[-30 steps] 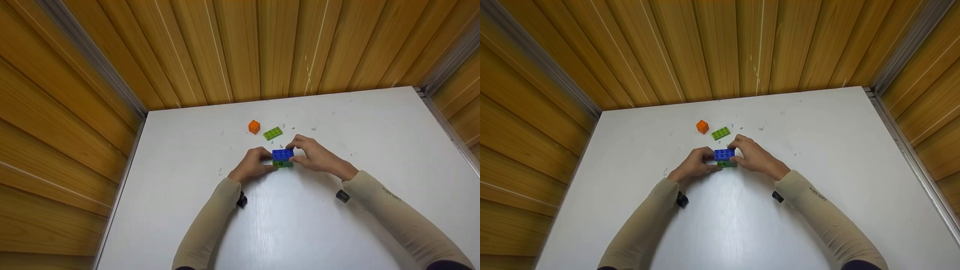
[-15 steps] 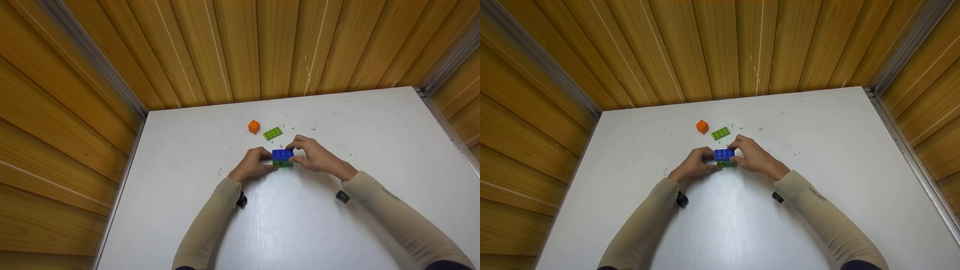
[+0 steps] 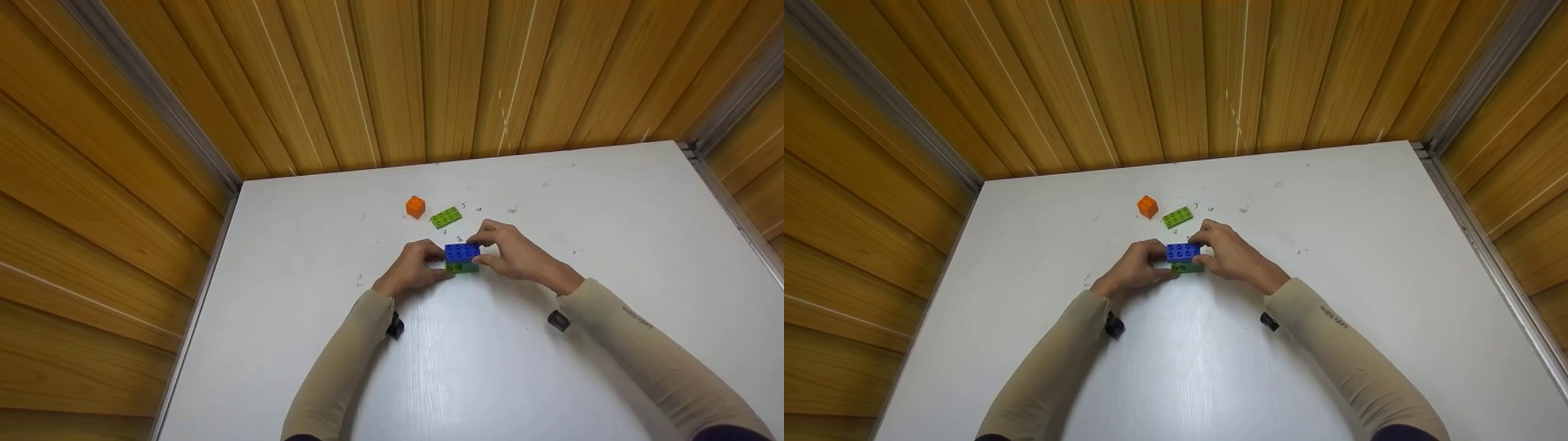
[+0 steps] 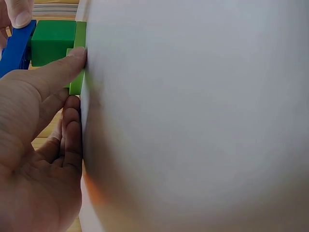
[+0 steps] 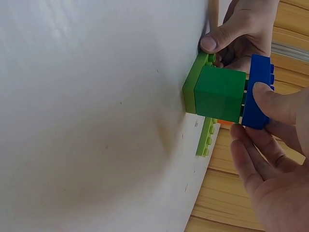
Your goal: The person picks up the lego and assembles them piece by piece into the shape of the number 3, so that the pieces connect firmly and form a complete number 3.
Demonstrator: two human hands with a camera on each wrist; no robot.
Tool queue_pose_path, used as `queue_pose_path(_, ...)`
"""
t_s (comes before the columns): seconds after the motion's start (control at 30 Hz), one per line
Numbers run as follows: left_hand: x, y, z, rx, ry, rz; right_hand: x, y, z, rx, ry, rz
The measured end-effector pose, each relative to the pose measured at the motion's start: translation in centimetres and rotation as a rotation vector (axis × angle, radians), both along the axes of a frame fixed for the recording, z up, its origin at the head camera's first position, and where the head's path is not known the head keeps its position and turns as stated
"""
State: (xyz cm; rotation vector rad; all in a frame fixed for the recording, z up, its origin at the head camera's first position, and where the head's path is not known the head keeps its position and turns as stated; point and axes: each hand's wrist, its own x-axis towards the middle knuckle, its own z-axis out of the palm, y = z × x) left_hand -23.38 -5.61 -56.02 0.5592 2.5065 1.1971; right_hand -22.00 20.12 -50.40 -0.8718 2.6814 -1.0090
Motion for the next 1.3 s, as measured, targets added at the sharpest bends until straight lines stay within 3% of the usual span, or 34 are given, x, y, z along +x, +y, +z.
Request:
queue_pose_path(0.3,0.09,-0.04,0.13,0.011,-0.027,0.009,-0.03,-0.08,0.01,0.012,0.009,-0.004)
queue_pose_path(0.83,0.07,0.03,0.19,0.011,-0.003,-0.001,-0.17,-0.2,0.16,-0.007,0.027,0.027)
queue_pose_path(1.1,-0.04,0.16,0.21,0.019,-0.03,0.007,-0.16,-0.28,0.5,0.028,-0.035,0.004)
queue_pose_path(1.3,-0.01,0.04,0.14,0.025,-0.048,0.016,-0.23,-0.47,0.44,0.039,-0.037,0.031)
